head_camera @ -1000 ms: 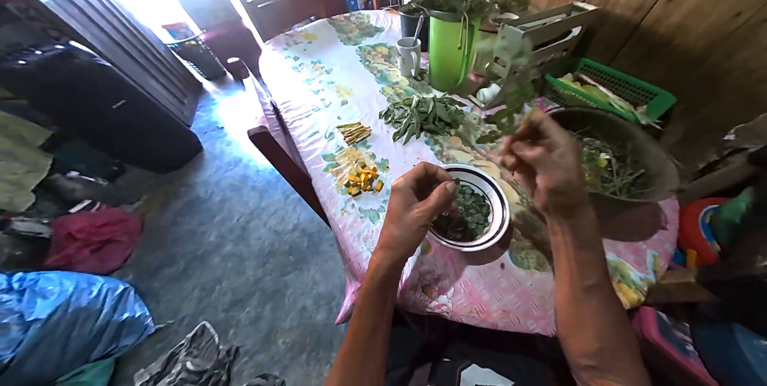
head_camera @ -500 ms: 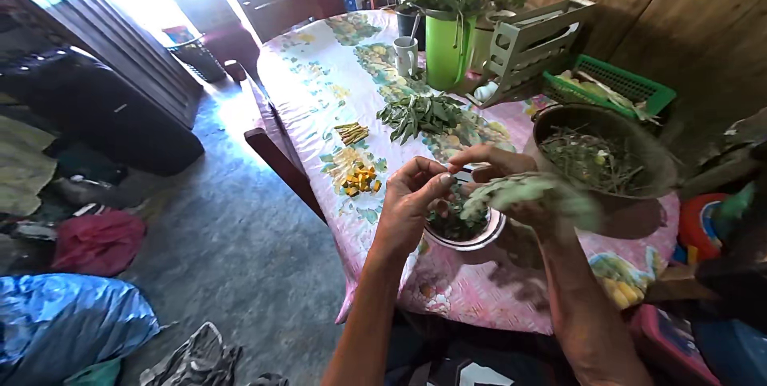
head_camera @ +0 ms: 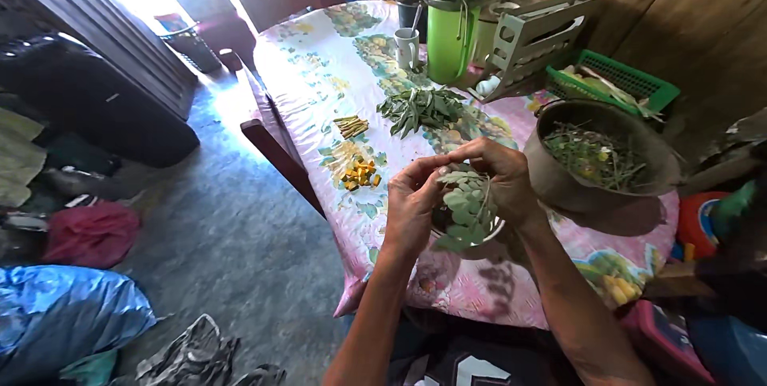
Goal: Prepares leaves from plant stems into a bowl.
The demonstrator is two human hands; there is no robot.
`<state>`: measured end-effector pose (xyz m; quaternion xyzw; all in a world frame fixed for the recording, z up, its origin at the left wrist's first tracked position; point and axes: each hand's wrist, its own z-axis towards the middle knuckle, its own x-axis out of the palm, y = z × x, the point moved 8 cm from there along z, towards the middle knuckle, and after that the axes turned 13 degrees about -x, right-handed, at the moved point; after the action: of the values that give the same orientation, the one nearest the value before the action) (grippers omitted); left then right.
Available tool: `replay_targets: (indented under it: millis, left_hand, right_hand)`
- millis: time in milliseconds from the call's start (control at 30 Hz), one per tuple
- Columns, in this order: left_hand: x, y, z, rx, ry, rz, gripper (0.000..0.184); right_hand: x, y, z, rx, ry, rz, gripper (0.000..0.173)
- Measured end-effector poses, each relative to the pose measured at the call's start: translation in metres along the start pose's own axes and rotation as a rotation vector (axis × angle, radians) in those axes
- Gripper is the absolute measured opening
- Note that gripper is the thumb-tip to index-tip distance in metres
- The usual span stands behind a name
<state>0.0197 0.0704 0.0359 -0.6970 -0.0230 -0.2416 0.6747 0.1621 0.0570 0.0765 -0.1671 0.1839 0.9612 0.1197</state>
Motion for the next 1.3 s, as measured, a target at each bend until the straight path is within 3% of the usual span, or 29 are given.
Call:
replay_targets:
  millis: [100,400,567,667,933,1133,1233,1300]
  left_hand:
    - [-0.001,-0.007,-0.003,0.108,-0.062,0.119,0.017]
    - [-0.009,-0.004,-0.003,0.143,-0.026,0.171,0.009]
    - [-0.017,-0.002,-0.001,0.109,0.0,0.142,0.01]
    - [-0.019,-0.001,0.0,0.101,0.016,0.093,0.011]
    - [-0.011,-0.003,-0.002,0.15,0.019,0.094,0.016]
    - [-0.004,-0.001,-0.002,0.13,0.024,0.159,0.012]
    - [-0.003,0.0,-0.002,0.115,0.039,0.189,0.009]
    - [-0.004,0.0,-0.004,0.111,0.054,0.167,0.008]
  right_hand:
    - [0.002,0.0,-0.002,-0.014,-0.002,0.04,0.022]
    - [0.002,-0.003,-0.01,0.028,0.117,0.109,0.017]
    - [-0.018,-0.004,-0.018,0.23,0.11,0.182,0.013]
    - [-0.018,-0.01,-0.018,0.142,0.234,0.152,0.022]
    - [0.01,-0.013,-0.008,0.189,0.151,0.259,0.027]
    - [0.01,-0.019,-0.026,0.311,0.154,0.247,0.012]
    - [-0.003,-0.016,-0.034,0.375,0.134,0.201,0.013]
    - [-0.035,-0.004,-0.033,0.439,0.049,0.135,0.017]
